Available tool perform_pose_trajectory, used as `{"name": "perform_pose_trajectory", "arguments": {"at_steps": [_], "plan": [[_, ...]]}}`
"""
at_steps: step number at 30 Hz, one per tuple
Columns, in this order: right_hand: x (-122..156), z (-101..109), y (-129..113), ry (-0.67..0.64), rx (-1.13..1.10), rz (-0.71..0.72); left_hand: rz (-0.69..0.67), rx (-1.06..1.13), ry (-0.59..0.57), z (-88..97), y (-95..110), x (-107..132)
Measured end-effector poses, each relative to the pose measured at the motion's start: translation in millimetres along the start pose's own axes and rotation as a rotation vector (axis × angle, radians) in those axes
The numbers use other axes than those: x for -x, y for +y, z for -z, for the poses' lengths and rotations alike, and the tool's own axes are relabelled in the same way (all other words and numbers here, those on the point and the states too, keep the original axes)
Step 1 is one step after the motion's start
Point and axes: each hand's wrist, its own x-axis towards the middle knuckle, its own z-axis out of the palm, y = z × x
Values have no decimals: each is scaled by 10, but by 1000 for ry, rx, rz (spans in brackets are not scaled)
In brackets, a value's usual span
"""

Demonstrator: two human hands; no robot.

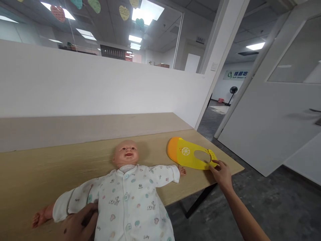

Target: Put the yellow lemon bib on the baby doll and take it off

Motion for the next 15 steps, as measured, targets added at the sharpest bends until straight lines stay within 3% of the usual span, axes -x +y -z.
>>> {"name": "perform_pose_trajectory", "arguments": {"at_steps": [6, 15], "plan": [[152, 26, -162, 55, -41, -121, -23, 14, -6, 0, -25, 2], [213, -25, -156, 92, 16, -73, -13, -14, 20, 4, -20, 0]]}}
